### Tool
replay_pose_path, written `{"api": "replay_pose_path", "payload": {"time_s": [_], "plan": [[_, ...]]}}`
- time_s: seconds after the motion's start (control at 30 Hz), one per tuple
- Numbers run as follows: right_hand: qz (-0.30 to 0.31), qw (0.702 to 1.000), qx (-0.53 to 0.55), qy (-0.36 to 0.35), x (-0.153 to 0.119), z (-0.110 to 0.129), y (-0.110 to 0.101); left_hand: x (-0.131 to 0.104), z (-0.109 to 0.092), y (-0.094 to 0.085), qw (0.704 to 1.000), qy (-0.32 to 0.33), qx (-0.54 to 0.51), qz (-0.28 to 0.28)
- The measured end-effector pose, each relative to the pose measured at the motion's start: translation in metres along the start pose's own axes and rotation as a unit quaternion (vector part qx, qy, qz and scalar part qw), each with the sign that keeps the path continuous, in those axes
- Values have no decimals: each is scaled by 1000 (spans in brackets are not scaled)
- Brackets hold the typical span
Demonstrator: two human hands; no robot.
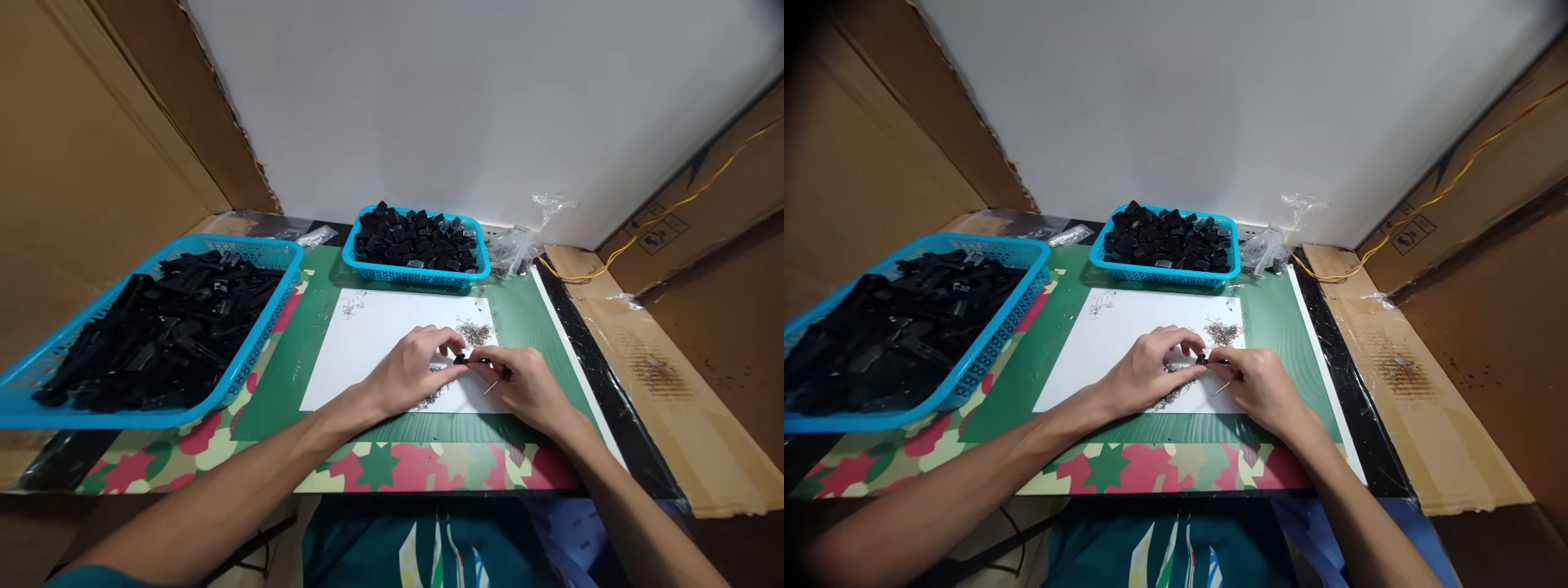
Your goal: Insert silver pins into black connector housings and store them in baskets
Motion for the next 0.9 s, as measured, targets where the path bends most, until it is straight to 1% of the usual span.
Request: {"api": "replay_pose_path", "payload": {"time_s": [0.1, 0.17, 0.27, 0.37, 0.43, 0.47, 0.57, 0.63, 0.7, 0.73, 0.8, 0.83, 0.9], "plan": [[28, 999, 3, 22, -3, 1, -4, 1, 2, 3, 1000, 17, 19, 0], [70, 997, 9, 26, -4, 3, -11, 1, 2, 3, 999, 23, 26, -10], [126, 992, 12, 12, -2, 10, -26, 1, 2, 4, 999, 29, 32, -17], [131, 991, -9, -4, 3, 13, -38, 0, 1, 6, 998, 44, 43, -19], [105, 994, -34, -12, 6, 14, -42, -1, 1, 7, 997, 58, 50, -19], [82, 995, -45, -20, 8, 14, -42, -2, 1, 7, 997, 62, 52, -17], [-22, 998, -48, -45, 11, 16, -40, -3, 1, 7, 996, 65, 58, -13], [-107, 994, -8, -21, 11, 15, -36, -3, 1, 7, 995, 70, 66, -15], [-167, 983, 68, 36, 10, 13, -28, -4, 1, 8, 994, 79, 76, -15], [-178, 976, 113, 64, 9, 12, -23, -4, 1, 8, 993, 84, 80, -14], [-176, 960, 192, 107, 9, 12, -13, -5, 1, 9, 992, 93, 88, -15], [-171, 953, 217, 121, 8, 12, -8, -5, 2, 10, 991, 96, 92, -16], [-170, 947, 234, 141, 8, 12, -3, -6, 4, 11, 990, 102, 100, -18]]}}
Point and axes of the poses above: each hand's wrist, its own x-axis towards the middle knuckle, its own y-axis out of the palm, z = x × y, the point moved 3 cm from there along x, towards the middle knuckle, and after that the axes turned 3 degrees about -y, right-handed, at the moved point
